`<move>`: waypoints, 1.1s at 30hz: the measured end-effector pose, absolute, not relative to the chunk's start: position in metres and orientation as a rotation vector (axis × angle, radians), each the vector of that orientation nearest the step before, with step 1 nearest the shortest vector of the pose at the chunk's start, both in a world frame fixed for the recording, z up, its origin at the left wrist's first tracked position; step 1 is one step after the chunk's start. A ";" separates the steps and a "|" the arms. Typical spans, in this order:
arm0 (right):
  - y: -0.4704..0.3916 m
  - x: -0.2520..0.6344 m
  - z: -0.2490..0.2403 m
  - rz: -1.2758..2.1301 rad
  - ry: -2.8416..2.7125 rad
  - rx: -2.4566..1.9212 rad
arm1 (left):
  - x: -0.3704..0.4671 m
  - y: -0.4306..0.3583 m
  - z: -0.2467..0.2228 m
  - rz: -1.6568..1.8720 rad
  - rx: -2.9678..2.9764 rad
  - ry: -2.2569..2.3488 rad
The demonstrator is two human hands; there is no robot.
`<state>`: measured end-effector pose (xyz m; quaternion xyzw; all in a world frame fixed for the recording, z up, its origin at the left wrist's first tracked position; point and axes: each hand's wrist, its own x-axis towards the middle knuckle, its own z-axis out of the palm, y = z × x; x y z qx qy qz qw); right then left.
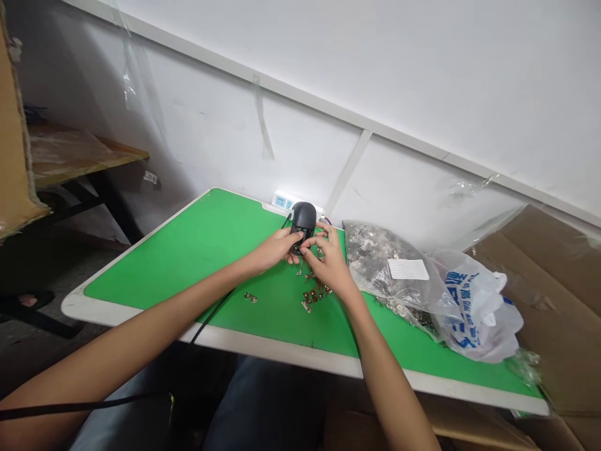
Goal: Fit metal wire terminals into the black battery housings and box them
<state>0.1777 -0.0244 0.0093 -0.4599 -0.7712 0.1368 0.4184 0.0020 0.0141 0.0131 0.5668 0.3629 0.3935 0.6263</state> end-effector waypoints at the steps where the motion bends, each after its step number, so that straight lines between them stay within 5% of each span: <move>1: -0.024 0.178 0.009 0.361 -1.928 -1.149 | 0.002 0.015 0.012 0.907 1.302 0.823; 33: -0.031 0.177 0.011 -0.103 -2.142 -0.908 | 0.003 0.020 0.007 1.044 1.284 0.707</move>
